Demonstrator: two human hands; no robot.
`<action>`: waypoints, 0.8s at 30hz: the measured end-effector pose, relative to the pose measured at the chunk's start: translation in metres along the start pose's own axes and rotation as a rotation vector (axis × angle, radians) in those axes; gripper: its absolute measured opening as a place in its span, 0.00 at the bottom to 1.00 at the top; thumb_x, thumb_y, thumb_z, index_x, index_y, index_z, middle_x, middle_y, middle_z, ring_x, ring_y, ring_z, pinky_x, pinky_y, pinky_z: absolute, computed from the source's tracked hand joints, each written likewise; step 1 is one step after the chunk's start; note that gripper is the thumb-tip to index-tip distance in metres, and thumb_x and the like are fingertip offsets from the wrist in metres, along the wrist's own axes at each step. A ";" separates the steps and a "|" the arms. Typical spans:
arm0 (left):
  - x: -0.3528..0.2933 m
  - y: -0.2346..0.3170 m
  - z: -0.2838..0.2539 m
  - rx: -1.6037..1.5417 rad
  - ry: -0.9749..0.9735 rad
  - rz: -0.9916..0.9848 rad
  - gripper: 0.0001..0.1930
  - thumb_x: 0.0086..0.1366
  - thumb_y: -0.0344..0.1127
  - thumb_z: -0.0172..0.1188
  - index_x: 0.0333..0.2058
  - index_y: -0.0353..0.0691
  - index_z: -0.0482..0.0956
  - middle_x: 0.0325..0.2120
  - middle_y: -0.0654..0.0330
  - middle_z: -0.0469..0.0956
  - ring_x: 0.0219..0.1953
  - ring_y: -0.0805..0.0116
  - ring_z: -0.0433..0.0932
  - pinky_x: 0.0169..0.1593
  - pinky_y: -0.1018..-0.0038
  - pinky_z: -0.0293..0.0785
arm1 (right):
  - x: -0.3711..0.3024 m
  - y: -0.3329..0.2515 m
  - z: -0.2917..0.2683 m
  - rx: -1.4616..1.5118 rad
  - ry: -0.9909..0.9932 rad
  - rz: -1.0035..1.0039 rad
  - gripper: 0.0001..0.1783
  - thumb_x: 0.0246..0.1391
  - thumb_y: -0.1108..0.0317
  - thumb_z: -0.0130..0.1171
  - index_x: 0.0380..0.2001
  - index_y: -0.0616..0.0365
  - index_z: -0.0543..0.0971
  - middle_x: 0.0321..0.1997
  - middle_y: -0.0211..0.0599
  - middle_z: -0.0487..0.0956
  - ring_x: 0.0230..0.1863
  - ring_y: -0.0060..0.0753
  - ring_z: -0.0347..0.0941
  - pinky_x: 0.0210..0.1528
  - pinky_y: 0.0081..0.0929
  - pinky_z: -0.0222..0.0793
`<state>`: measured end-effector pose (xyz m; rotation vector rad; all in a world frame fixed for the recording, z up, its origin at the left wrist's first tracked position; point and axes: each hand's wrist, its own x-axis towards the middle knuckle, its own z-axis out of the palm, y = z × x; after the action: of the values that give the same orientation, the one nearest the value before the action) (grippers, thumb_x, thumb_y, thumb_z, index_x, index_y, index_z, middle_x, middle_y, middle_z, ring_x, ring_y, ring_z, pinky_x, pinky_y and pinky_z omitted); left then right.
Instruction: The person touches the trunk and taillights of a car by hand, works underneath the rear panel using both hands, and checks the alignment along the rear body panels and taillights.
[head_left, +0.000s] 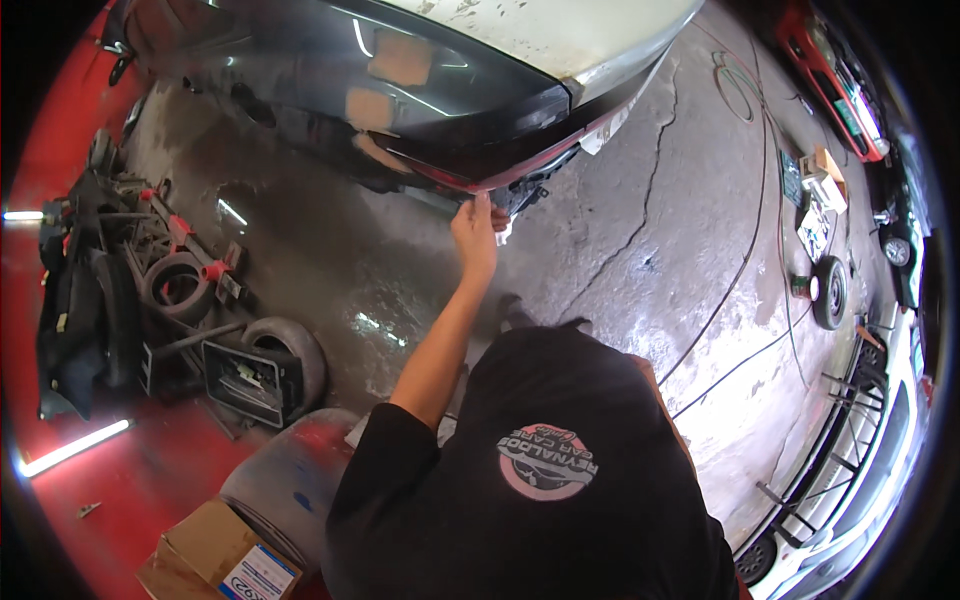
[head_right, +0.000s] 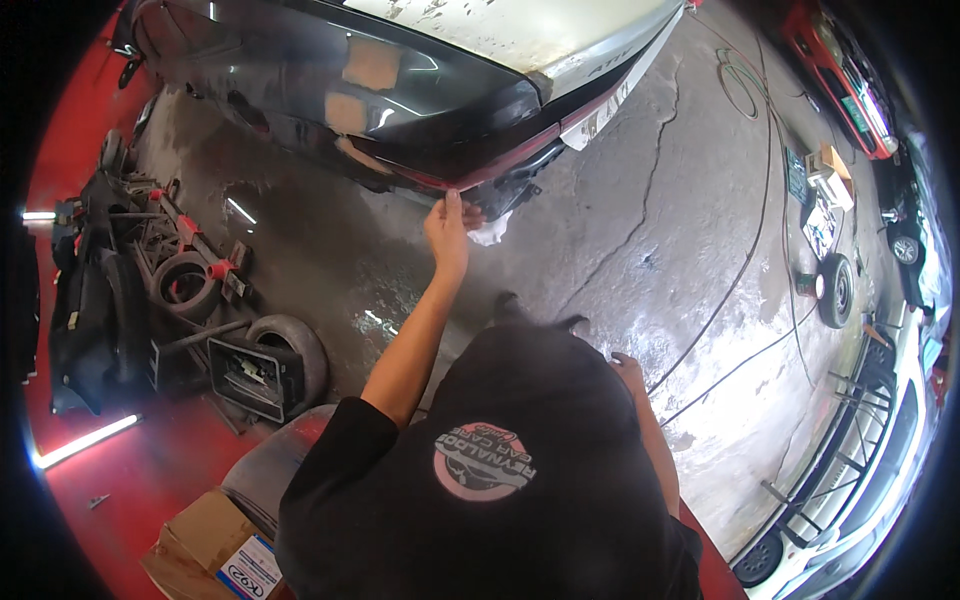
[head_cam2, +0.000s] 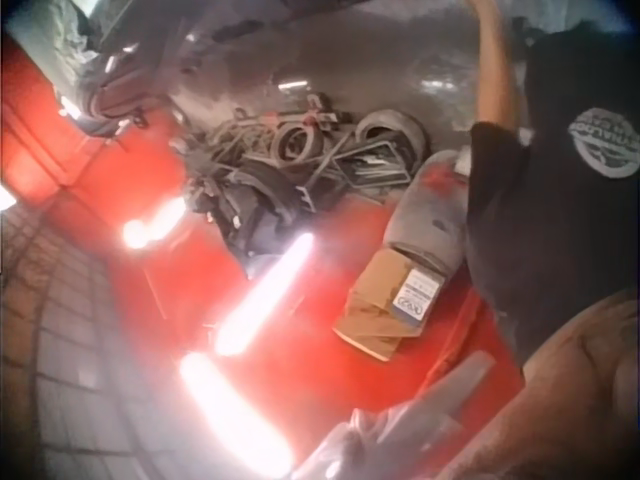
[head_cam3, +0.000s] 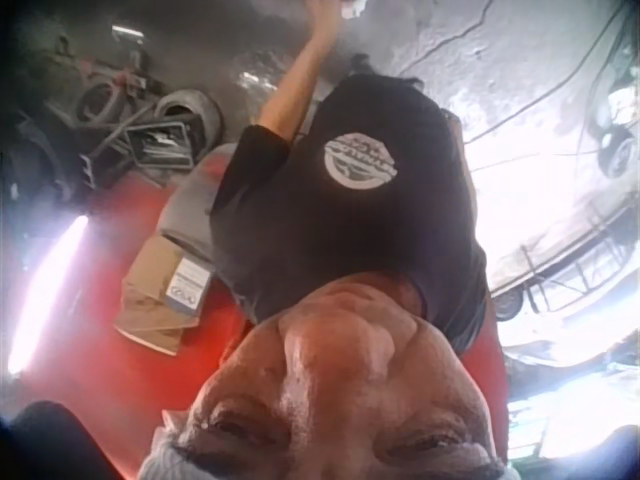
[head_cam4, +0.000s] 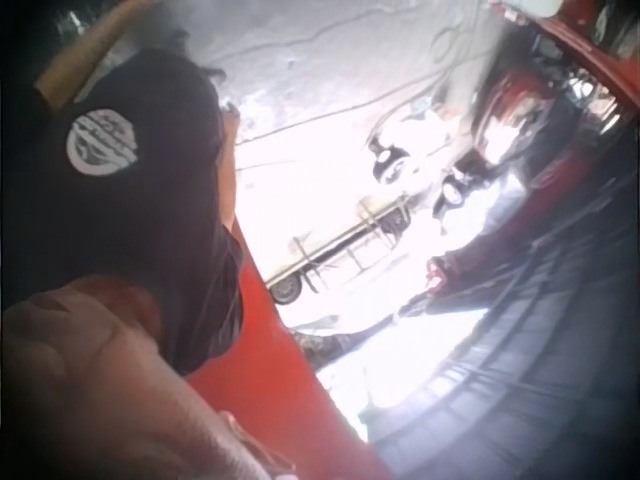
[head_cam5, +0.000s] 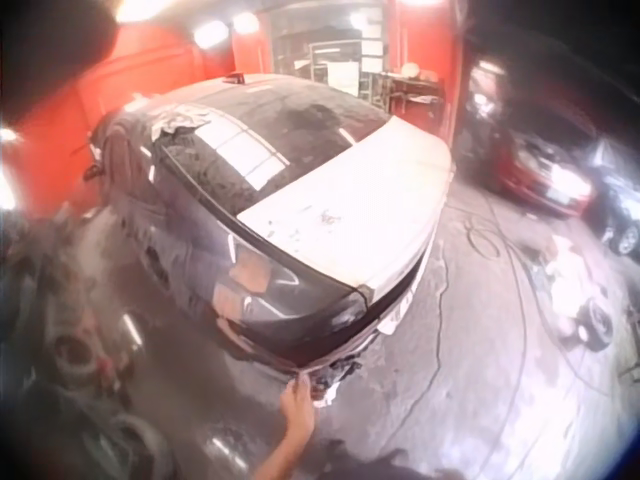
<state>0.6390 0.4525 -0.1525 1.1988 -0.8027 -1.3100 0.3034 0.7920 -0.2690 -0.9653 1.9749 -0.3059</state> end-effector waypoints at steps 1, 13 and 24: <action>0.006 0.005 0.006 -0.078 0.048 -0.009 0.23 0.71 0.50 0.55 0.28 0.32 0.74 0.21 0.57 0.78 0.21 0.70 0.79 0.27 0.76 0.76 | 0.001 0.000 0.001 -0.003 0.033 -0.075 0.28 0.52 0.58 0.60 0.51 0.69 0.78 0.45 0.60 0.81 0.49 0.52 0.80 0.53 0.36 0.74; 0.025 -0.001 0.010 -0.219 0.147 0.038 0.21 0.69 0.47 0.59 0.28 0.31 0.76 0.23 0.54 0.81 0.21 0.67 0.80 0.25 0.75 0.77 | 0.021 -0.041 -0.031 -0.062 -0.102 0.072 0.28 0.51 0.60 0.60 0.54 0.66 0.77 0.43 0.60 0.82 0.46 0.46 0.81 0.50 0.32 0.75; 0.021 0.005 0.015 -0.235 0.219 0.052 0.19 0.66 0.44 0.63 0.28 0.31 0.77 0.23 0.59 0.79 0.23 0.71 0.80 0.29 0.76 0.79 | 0.047 -0.065 -0.041 -0.042 -0.161 -0.041 0.27 0.54 0.62 0.60 0.54 0.66 0.76 0.39 0.55 0.83 0.40 0.42 0.82 0.43 0.31 0.75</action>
<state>0.6287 0.4288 -0.1481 1.1026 -0.5046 -1.1712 0.2892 0.7080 -0.2386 -1.0257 1.8234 -0.2031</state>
